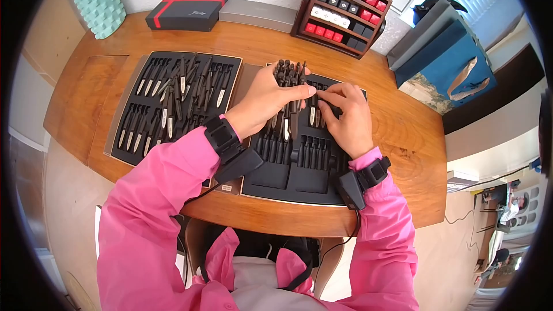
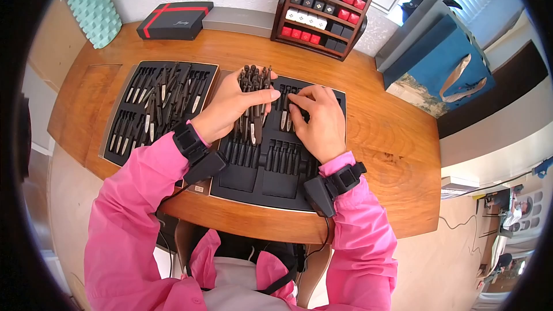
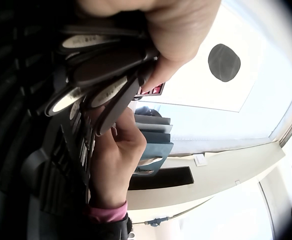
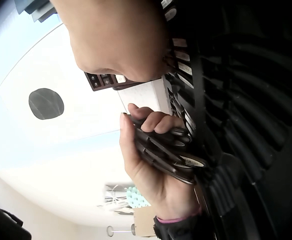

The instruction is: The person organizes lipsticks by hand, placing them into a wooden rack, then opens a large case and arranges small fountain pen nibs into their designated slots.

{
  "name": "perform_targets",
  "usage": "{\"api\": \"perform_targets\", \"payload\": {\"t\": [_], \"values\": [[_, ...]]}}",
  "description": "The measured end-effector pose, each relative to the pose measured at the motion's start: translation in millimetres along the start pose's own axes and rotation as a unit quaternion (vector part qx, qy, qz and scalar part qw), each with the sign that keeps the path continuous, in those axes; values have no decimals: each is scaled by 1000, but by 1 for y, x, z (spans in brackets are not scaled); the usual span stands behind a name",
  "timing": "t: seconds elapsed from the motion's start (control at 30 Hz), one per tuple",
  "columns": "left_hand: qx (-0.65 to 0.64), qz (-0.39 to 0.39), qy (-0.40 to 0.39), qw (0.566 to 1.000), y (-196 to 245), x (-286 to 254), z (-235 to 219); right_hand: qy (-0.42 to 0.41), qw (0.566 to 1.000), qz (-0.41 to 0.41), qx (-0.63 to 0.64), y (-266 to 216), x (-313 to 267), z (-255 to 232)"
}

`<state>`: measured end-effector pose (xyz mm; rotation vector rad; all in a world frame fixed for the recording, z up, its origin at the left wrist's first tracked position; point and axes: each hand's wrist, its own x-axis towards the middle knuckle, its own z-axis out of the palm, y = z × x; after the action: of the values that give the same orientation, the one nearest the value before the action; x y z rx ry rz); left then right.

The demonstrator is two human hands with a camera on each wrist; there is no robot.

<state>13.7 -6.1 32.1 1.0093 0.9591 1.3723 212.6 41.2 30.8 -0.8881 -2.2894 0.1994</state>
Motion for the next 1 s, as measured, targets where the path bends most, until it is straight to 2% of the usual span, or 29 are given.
{"api": "perform_targets", "payload": {"t": [0.03, 0.17, 0.23, 0.27, 0.33, 0.47, 0.53, 0.63, 0.77, 0.83, 0.97, 1.0], "values": [[0, 0, 0, 1000, 0, 0, -1, 19, 1000, -12, -8, -1, 1, -1], [-16, -10, 6, 1000, 0, 0, -2, 8, 998, -57, 7, 4, 1, -3], [-24, -15, 13, 1000, 1, 0, -3, -29, 996, 32, 82, -1, -1, -7], [-26, -14, 11, 999, 1, 0, -3, -30, 996, 32, 82, -2, -2, -8], [-28, -13, 10, 999, 0, 0, -3, -68, 998, -12, 11, -2, -2, -10], [-25, -13, 8, 1000, 1, 0, -2, -65, 996, -54, -31, -3, 0, -13], [-24, -13, 8, 1000, 0, 0, -3, -77, 989, -97, -75, -2, 0, -13], [-38, -17, 6, 999, -1, 1, -4, -106, 983, -116, -93, -6, 3, -13], [-55, -40, -5, 998, 4, 0, -4, -120, 982, -110, -93, -6, 3, -12], [-58, -43, -10, 997, 3, 1, -4, -133, 988, -55, -48, -8, 2, -13], [-27, -29, -11, 999, 1, 2, -3, -97, 994, -51, 32, 0, 0, -7], [-24, -26, -10, 999, 1, 1, -2, -38, 996, -72, 37, 1, 1, -2]]}}
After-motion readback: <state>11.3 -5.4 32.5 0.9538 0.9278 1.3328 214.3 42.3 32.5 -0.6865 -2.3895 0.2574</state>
